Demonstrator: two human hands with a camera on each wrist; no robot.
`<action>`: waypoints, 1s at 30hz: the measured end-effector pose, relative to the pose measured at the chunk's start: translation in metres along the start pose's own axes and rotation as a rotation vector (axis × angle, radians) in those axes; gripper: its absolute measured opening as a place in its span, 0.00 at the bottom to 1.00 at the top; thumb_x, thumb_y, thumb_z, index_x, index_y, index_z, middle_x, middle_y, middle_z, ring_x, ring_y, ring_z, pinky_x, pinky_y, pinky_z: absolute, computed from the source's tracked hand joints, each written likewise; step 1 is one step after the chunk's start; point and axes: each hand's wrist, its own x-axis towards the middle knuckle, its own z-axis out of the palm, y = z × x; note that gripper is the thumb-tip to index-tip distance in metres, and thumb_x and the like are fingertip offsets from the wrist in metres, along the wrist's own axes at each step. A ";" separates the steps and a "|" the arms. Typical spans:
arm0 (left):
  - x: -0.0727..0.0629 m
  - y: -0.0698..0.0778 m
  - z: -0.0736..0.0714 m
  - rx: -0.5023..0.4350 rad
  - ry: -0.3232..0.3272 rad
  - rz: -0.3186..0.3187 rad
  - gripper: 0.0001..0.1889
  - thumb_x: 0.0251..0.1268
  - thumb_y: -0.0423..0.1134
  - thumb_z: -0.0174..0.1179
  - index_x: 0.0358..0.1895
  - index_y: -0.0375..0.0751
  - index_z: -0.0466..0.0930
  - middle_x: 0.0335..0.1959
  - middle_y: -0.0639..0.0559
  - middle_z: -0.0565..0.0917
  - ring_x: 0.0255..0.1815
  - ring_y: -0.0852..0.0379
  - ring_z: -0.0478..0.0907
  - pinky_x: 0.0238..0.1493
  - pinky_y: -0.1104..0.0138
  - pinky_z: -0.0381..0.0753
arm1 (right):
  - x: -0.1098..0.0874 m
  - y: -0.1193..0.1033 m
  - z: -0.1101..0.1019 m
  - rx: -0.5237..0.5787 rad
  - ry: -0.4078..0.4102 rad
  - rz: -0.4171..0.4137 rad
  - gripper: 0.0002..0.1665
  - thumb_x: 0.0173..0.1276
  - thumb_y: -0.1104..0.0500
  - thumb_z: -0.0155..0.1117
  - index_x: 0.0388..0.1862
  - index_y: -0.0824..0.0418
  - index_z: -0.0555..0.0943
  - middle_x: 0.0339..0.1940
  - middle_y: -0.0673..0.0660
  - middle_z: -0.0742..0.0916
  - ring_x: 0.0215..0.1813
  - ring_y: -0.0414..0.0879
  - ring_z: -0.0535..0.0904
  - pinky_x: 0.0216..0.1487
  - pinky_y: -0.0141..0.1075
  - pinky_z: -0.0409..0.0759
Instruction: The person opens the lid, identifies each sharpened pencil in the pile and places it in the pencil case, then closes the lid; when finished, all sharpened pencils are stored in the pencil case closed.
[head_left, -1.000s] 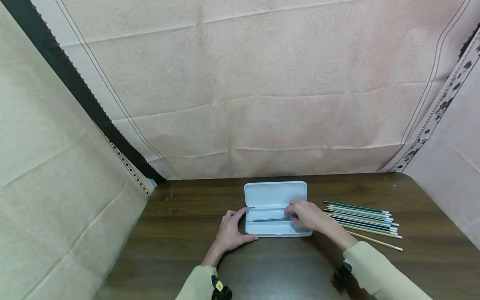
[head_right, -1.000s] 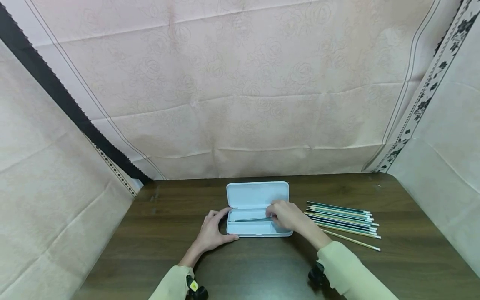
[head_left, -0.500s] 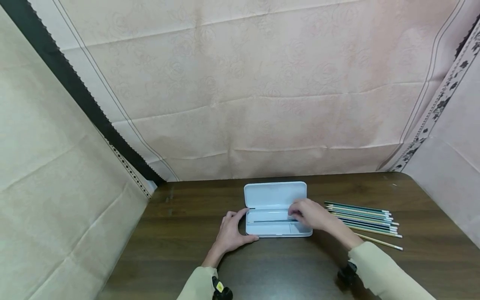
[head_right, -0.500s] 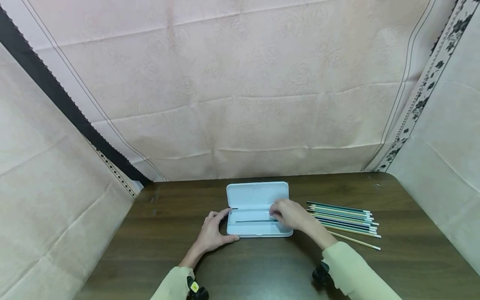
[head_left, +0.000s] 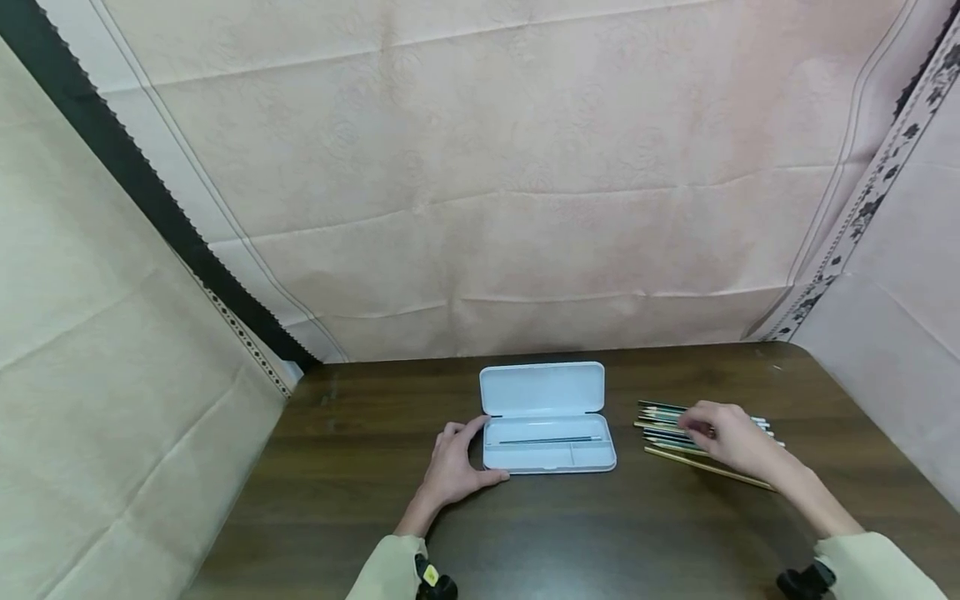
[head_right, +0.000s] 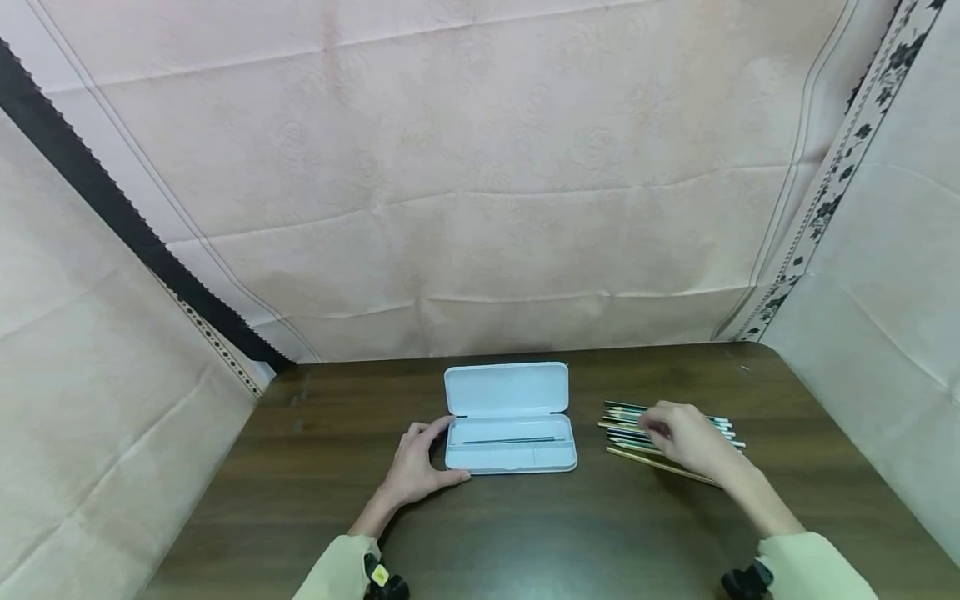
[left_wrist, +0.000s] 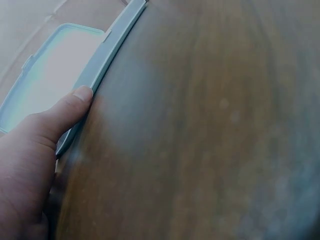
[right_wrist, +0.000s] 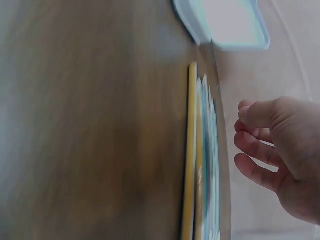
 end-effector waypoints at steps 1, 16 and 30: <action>0.000 -0.001 0.000 0.001 -0.002 -0.003 0.49 0.44 0.65 0.76 0.73 0.52 0.69 0.54 0.46 0.73 0.53 0.47 0.67 0.50 0.51 0.71 | -0.005 0.003 -0.002 -0.010 0.005 -0.001 0.16 0.51 0.77 0.74 0.34 0.60 0.85 0.30 0.47 0.83 0.29 0.31 0.72 0.26 0.32 0.74; 0.000 0.000 -0.002 0.000 -0.004 0.001 0.48 0.45 0.65 0.76 0.72 0.53 0.69 0.53 0.46 0.73 0.53 0.47 0.67 0.50 0.52 0.71 | -0.061 0.030 -0.019 -0.217 0.058 0.064 0.22 0.42 0.74 0.80 0.28 0.51 0.83 0.27 0.37 0.78 0.28 0.30 0.71 0.30 0.38 0.77; 0.000 0.000 -0.003 -0.010 -0.016 -0.012 0.49 0.45 0.66 0.75 0.73 0.53 0.69 0.55 0.45 0.73 0.55 0.46 0.67 0.51 0.50 0.71 | -0.081 0.038 -0.022 -0.245 0.058 0.096 0.24 0.36 0.75 0.79 0.28 0.51 0.83 0.28 0.41 0.79 0.29 0.32 0.72 0.27 0.36 0.73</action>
